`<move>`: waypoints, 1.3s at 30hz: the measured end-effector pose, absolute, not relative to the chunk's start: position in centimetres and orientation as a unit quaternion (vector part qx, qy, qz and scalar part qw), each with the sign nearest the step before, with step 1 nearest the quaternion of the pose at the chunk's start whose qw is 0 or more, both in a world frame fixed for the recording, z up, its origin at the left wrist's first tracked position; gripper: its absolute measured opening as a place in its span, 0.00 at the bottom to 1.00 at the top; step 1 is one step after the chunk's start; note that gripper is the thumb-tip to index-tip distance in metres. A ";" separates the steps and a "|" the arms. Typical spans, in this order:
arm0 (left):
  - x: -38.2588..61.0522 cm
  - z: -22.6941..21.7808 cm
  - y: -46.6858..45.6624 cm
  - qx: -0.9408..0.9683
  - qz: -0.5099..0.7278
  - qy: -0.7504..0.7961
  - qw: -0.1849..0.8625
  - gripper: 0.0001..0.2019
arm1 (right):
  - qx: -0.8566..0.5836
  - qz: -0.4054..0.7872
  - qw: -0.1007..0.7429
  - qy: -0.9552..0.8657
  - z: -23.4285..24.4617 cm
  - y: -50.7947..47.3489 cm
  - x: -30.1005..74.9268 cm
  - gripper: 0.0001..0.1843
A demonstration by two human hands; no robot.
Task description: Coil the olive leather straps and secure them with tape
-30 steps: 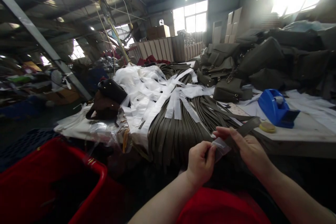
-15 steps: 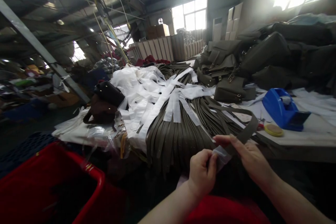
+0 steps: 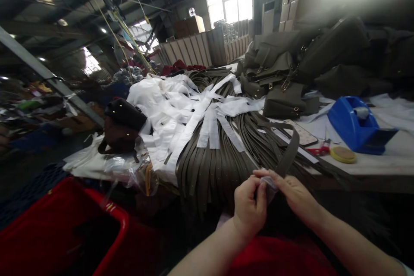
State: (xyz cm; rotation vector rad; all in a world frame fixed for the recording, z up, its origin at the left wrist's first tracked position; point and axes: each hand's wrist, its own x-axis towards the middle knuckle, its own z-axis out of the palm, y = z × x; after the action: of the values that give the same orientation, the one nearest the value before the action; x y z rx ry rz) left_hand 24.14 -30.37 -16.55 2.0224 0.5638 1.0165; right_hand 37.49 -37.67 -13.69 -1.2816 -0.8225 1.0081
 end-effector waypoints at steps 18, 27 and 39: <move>30.1 -1.7 -25.7 0.713 0.558 0.196 0.377 0.16 | -0.510 0.230 0.620 -0.551 4.1 -31.3 41.7 0.29; 32.4 1.4 -23.0 0.726 0.566 0.183 0.344 0.17 | -0.487 0.237 0.684 -0.489 6.4 -28.2 44.3 0.31; 34.4 2.1 -22.4 0.742 0.554 0.171 0.336 0.17 | -0.482 0.238 0.705 -0.463 6.6 -28.3 46.5 0.30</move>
State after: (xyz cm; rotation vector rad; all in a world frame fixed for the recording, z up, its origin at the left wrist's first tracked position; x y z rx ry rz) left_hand 34.45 -22.40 2.08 1.9360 0.4467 1.4437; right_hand 46.52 -28.26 6.56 -1.0717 -1.0295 0.5289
